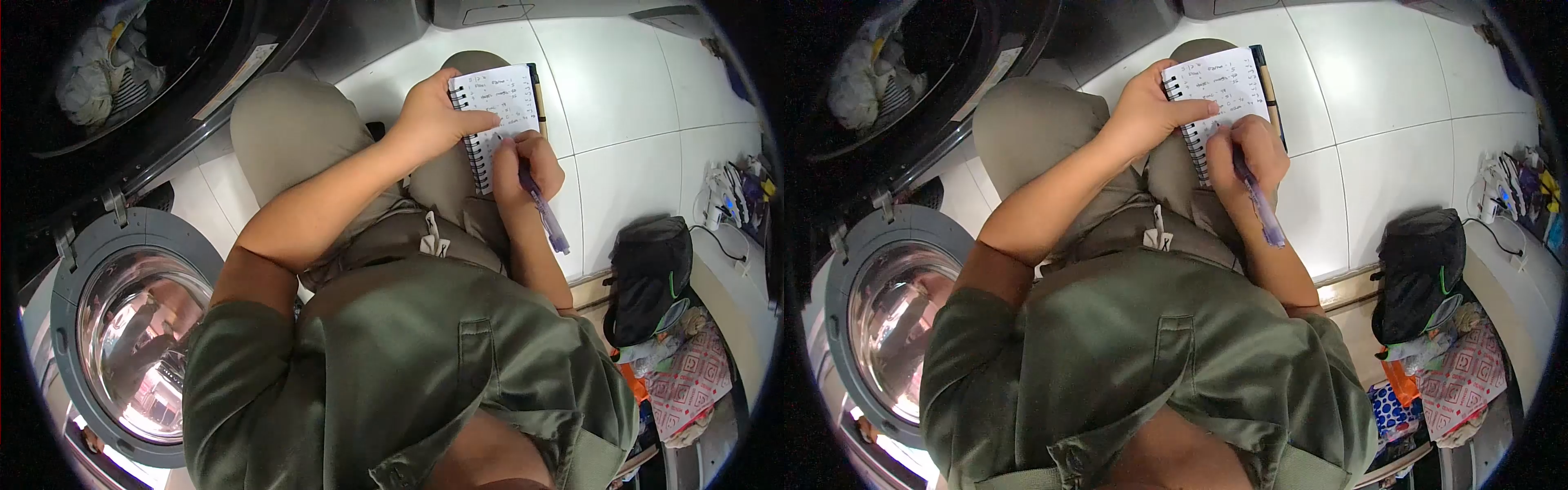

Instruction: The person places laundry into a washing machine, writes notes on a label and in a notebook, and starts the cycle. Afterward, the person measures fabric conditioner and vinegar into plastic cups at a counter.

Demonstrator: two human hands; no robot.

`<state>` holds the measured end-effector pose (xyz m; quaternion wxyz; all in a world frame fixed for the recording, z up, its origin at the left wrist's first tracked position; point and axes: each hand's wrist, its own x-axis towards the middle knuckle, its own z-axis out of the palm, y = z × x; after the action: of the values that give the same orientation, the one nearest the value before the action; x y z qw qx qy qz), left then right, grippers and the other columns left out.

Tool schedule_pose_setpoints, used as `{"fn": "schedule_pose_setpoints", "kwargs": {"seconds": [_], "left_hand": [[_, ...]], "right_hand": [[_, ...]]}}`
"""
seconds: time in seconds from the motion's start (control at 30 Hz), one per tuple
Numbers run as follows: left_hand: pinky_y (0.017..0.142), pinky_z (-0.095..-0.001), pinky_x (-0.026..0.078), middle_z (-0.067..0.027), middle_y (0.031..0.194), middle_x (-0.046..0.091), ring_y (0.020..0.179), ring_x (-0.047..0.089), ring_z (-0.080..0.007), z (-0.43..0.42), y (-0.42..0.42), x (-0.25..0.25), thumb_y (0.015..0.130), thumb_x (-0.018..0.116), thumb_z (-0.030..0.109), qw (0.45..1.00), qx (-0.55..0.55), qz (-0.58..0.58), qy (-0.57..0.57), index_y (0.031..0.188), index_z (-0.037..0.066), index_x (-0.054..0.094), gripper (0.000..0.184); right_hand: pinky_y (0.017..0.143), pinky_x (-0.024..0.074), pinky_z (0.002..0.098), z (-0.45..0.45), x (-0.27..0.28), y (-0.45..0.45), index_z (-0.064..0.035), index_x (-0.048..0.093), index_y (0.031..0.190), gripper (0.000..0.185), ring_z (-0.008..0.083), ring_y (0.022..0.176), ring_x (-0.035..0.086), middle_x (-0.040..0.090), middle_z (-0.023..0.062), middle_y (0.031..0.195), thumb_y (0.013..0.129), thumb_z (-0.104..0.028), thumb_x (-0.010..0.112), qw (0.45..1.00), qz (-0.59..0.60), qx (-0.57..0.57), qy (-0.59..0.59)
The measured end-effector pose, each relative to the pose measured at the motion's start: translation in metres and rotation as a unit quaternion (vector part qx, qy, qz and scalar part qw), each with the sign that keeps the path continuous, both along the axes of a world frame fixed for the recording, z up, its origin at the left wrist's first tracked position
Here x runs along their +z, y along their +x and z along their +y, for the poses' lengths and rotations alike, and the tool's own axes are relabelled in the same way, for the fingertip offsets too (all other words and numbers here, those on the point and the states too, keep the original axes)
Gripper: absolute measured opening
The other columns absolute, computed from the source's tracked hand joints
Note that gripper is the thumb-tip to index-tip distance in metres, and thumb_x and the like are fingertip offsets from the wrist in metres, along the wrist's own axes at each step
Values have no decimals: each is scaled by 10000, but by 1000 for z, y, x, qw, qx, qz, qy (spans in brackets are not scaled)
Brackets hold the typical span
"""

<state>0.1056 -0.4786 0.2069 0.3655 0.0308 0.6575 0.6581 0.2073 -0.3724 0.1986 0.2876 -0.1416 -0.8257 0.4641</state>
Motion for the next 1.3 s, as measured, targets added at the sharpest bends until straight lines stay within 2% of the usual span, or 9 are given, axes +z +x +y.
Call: {"fn": "schedule_pose_setpoints", "kwargs": {"seconds": [0.1, 0.33, 0.4, 0.43, 0.5, 0.83, 0.9, 1.03, 1.3], "left_hand": [[479, -201, 419, -22, 757, 607, 608, 557, -74, 0, 0, -5, 669, 738, 72, 1000, -3, 14, 7, 896, 35, 515, 320], [473, -200, 415, -21, 757, 605, 599, 552, -73, -1, -1, -2, 671, 736, 74, 1000, -5, 9, 2, 901, 37, 517, 319], [483, -202, 423, -26, 756, 604, 607, 558, -75, -1, -1, -8, 671, 737, 77, 1000, -2, 31, 1, 901, 34, 516, 322], [483, -202, 423, -26, 756, 604, 607, 558, -75, -1, -1, -8, 671, 737, 77, 1000, -1, 30, 0, 901, 34, 516, 322], [690, -261, 500, -141, 915, 622, 799, 613, -159, -2, -3, -8, 623, 760, 101, 1000, -28, 8, -12, 1145, -168, 368, 706], [691, -260, 497, -134, 904, 622, 798, 608, -148, -2, -2, -16, 614, 770, 117, 999, -20, 28, 10, 1109, -150, 412, 667], [555, -225, 468, -63, 829, 620, 699, 585, -101, -1, -2, -13, 676, 729, 51, 998, -22, 47, -37, 963, -13, 502, 371], [642, -246, 493, -79, 857, 620, 756, 596, -121, 0, -3, -8, 677, 727, 47, 999, -26, 32, -25, 976, -30, 495, 386], [688, -256, 495, -99, 900, 616, 783, 599, -133, 0, -2, -14, 676, 729, 66, 996, -37, 73, -45, 1046, -64, 459, 476]], "right_hand": [[468, 383, 291, -2, 0, -3, -15, 435, 621, 180, 230, 490, 464, 470, 106, 568, 641, 71, 592, 999, 29, 4, -16], [470, 383, 290, -2, 2, -3, -15, 441, 629, 171, 227, 486, 461, 474, 102, 575, 645, 68, 589, 1000, 14, -5, -2], [494, 372, 201, 1, 2, -2, -15, 435, 630, 170, 84, 520, 456, 525, 75, 595, 720, 51, 563, 1000, -22, 13, -11], [494, 372, 201, 0, 3, -1, -15, 435, 630, 170, 84, 520, 456, 525, 75, 595, 720, 51, 563, 1000, -23, 14, -12], [487, 362, 206, -1, 4, -1, -17, 431, 629, 173, 83, 513, 436, 508, 68, 584, 722, 54, 558, 1000, -6, -9, -21], [487, 337, 205, -3, 2, -3, -15, 411, 620, 191, 76, 514, 397, 468, 49, 569, 729, 56, 550, 999, -7, -13, -40], [491, 327, 207, -2, 2, -2, -15, 410, 629, 193, 75, 527, 392, 462, 45, 582, 738, 58, 552, 999, -15, -14, -26], [522, 341, 209, 3, 11, -3, -9, 411, 654, 177, 80, 575, 416, 482, 59, 628, 755, 69, 533, 992, 21, -32, -117], [533, 356, 205, 3, 7, -2, -8, 417, 643, 175, 77, 563, 410, 475, 47, 608, 737, 58, 549, 999, -21, -24, -36]]}}
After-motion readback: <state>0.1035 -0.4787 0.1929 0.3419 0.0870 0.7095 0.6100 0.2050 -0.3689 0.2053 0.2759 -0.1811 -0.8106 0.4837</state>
